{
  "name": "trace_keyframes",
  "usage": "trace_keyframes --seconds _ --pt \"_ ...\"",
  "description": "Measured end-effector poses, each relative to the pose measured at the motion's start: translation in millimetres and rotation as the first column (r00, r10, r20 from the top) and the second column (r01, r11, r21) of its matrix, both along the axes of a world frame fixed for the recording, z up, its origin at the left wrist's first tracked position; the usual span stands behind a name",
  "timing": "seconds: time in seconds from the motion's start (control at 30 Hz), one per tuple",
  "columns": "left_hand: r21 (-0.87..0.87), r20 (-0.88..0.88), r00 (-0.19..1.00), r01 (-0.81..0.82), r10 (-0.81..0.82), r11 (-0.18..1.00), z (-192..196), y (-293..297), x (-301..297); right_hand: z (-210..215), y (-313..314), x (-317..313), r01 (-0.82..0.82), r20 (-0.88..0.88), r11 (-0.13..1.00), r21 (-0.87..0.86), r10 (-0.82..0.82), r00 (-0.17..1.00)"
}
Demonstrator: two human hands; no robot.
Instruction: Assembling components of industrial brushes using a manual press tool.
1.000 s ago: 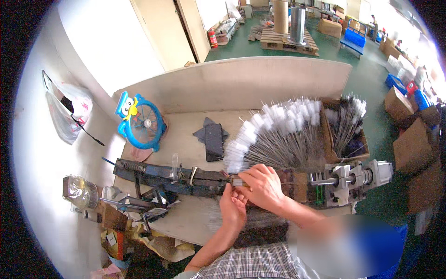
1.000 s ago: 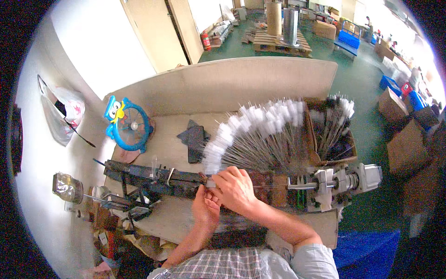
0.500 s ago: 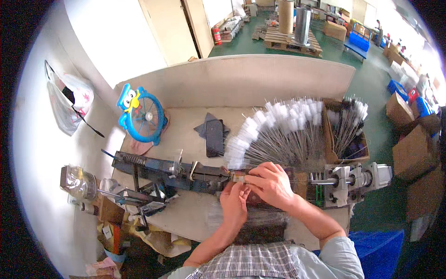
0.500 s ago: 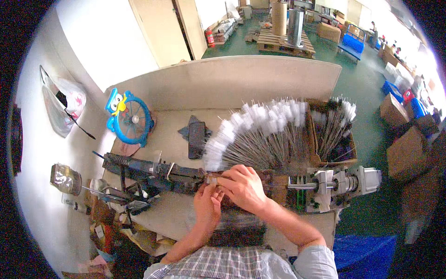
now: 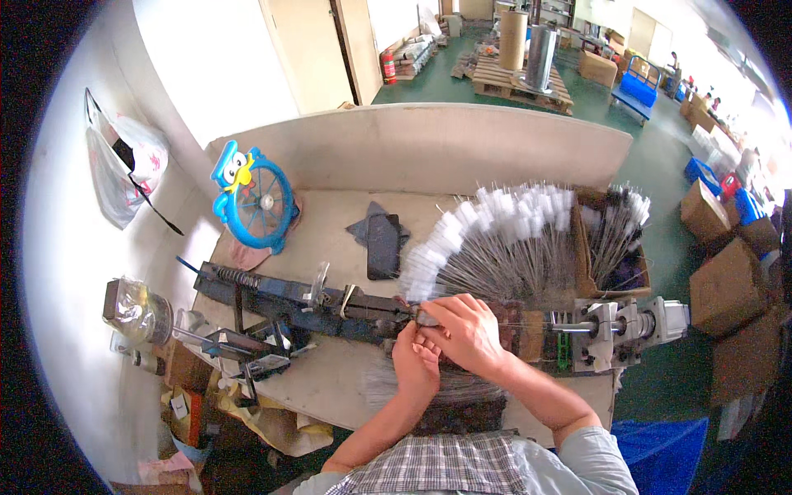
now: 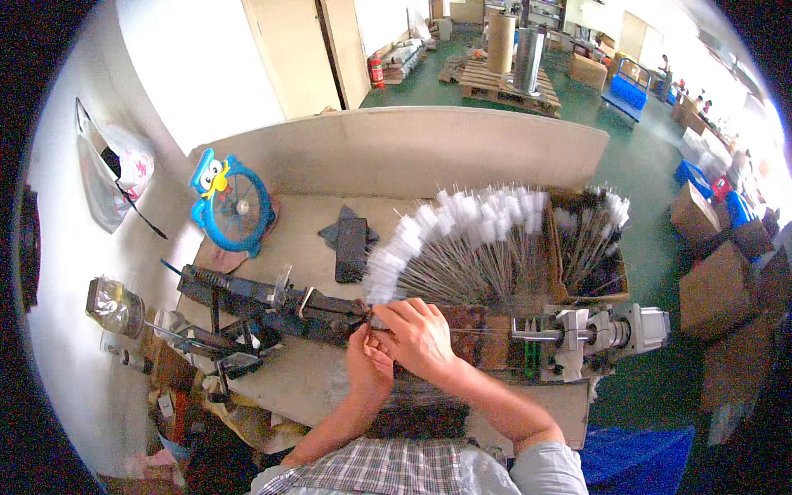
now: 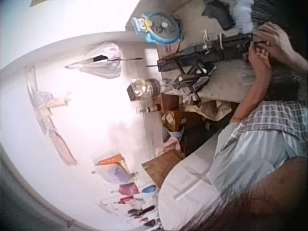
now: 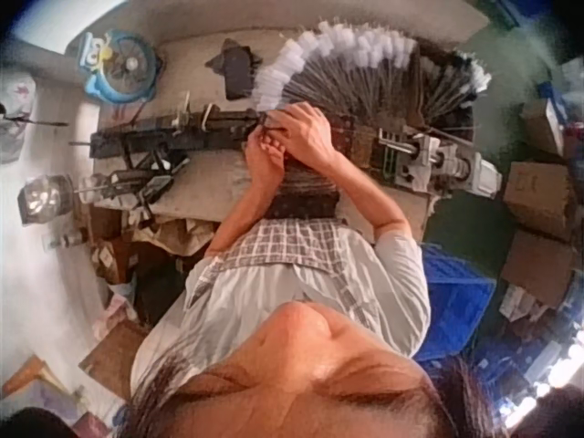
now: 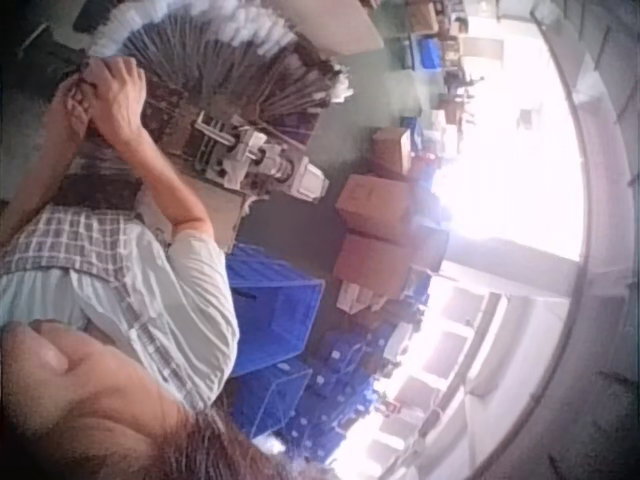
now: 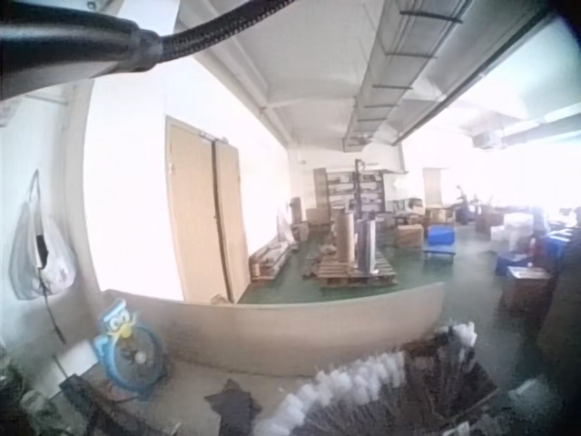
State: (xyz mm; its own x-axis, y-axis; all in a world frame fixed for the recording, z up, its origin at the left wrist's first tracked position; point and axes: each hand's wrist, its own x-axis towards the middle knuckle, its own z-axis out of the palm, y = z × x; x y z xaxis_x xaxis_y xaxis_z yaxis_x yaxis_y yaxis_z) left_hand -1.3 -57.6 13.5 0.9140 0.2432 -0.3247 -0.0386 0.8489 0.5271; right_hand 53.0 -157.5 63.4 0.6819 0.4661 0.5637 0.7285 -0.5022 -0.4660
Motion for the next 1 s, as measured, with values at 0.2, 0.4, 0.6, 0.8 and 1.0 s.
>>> trace_keyframes --seconds 0.2,0.4,0.6,0.8,1.0 --pt "-0.054 -0.093 0.995 -0.044 0.039 0.998 10 -4 1 -2 -2 -3 0.068 0.052 0.998 -0.018 -0.067 0.996" --pt "-0.039 0.025 0.998 -0.049 0.050 0.998 -3 -1 -1 -2 1 -3 0.030 0.021 0.998 -0.058 -0.029 0.999" --pt "-0.094 -0.004 0.998 -0.060 0.060 0.994 -5 -1 2 -4 -2 -1 0.001 -0.004 0.999 -0.043 -0.002 1.000" --pt "-0.077 -0.057 0.997 -0.064 0.060 0.995 4 -2 0 -1 -5 -5 0.027 0.033 1.000 0.000 -0.027 0.999" --pt "0.091 -0.145 0.983 -0.102 0.114 0.991 19 -11 4 -2 -9 -4 0.028 0.032 0.999 -0.038 -0.027 0.999"
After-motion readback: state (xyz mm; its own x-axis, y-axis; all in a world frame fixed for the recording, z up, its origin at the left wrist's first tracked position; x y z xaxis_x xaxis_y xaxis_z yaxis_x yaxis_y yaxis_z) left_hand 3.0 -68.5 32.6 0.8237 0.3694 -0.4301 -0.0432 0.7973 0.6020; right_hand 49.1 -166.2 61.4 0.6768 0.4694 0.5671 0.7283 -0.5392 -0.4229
